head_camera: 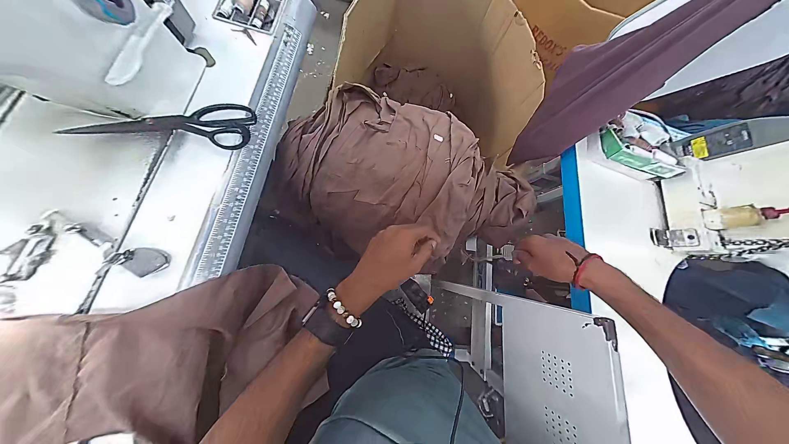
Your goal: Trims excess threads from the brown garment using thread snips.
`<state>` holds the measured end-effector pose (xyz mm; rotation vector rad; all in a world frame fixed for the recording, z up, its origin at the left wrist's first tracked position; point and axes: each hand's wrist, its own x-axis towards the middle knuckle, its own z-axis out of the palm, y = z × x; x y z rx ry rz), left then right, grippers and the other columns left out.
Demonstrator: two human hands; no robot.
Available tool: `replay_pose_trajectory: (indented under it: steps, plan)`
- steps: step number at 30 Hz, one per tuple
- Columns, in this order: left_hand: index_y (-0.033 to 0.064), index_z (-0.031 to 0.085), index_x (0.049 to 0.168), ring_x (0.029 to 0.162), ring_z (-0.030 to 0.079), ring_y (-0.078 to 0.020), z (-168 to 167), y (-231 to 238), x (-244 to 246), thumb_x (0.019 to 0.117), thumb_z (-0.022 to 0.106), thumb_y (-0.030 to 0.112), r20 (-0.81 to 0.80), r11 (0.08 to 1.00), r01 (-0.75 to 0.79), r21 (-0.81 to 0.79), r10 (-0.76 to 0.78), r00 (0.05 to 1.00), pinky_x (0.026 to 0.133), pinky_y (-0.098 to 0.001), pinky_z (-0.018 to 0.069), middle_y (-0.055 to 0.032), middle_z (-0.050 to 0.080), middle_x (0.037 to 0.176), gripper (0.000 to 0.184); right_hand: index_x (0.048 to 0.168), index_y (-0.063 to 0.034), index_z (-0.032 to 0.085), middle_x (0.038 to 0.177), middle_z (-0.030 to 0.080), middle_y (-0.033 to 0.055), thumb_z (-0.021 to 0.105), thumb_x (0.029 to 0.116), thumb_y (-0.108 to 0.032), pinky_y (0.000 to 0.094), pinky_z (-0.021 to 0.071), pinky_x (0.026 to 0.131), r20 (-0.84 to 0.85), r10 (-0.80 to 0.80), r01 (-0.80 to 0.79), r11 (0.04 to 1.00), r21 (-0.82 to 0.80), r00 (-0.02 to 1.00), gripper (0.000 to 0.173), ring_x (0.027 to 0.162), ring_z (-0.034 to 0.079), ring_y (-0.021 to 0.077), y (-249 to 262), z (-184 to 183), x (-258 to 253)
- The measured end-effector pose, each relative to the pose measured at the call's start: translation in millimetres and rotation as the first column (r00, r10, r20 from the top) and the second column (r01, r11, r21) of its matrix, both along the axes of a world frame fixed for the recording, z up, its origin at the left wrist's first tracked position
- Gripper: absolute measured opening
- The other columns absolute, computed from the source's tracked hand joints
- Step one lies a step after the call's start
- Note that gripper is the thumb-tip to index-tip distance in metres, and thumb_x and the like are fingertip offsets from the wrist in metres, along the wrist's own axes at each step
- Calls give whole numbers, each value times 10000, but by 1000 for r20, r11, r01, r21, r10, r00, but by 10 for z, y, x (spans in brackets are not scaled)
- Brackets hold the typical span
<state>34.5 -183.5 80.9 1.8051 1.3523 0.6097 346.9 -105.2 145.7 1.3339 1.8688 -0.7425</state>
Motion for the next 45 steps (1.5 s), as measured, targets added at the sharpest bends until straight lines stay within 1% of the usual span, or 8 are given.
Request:
replay_pose_trajectory:
  steps: [6,10,13,18,21,25,29,45]
  plan:
    - [183,733,1162,1120,670,-318,-324,-99,389,1051,453,299,-259,880,284,-381,-396,881,887,-608,525,-100,724,1132,323,1060,-20,758,910,731,178,541,1057,-259,606,510,860,-159,35,-68,977,-204,987,323,847,690,338,-124,-720,-315]
    - [125,722,1085,1082,672,-381,-407,-123,589,1032,464,371,-417,865,221,-451,-423,804,829,-637,515,-162,714,1075,360,1083,7,742,978,733,190,553,1038,-186,582,505,898,-169,-3,-39,969,-244,986,274,911,693,340,-192,-1054,-485]
    - [44,705,986,1137,640,-416,-420,-116,814,961,573,511,-524,842,147,-519,-449,724,883,-664,482,-209,698,1104,486,1061,24,718,1051,701,255,600,994,-243,662,493,894,-64,69,-79,981,-177,996,300,1023,673,431,-201,-1215,-540]
    - [31,713,1083,1203,600,-446,-466,-163,1148,784,747,611,-618,806,100,-584,-521,589,913,-701,460,-221,677,1213,654,1088,29,692,1151,672,275,579,999,-272,661,487,917,-29,48,-51,989,-136,998,334,1128,641,449,-229,-1124,-546]
    - [24,710,1120,1201,594,-447,-454,-172,1291,780,800,465,-677,824,68,-563,-507,533,921,-686,460,-220,676,1222,564,1049,28,689,1083,683,262,583,995,-265,651,502,879,-79,-23,14,994,-110,997,317,1065,662,433,-216,-1108,-484]
    - [17,706,1126,1190,596,-458,-504,-212,1374,811,777,283,-716,850,22,-526,-456,529,907,-679,472,-220,682,1208,418,1007,10,698,1046,691,242,590,989,-271,649,509,849,-124,-51,39,995,-94,991,301,1035,670,423,-213,-1177,-417]
    - [29,697,1160,1187,605,-461,-503,-218,1387,813,781,353,-720,842,-21,-539,-447,531,899,-695,473,-229,681,1215,482,1004,11,692,1035,686,244,587,988,-268,651,503,837,-157,-72,56,993,-101,985,298,1017,668,423,-246,-1237,-378]
    - [15,693,1082,1108,667,-419,-458,-295,1334,940,625,229,-685,866,-70,-495,-340,645,879,-636,517,-215,702,1148,265,1088,51,669,1148,668,279,592,993,-257,661,486,912,-135,-87,69,989,-130,987,332,1120,644,446,-296,-1216,-405]
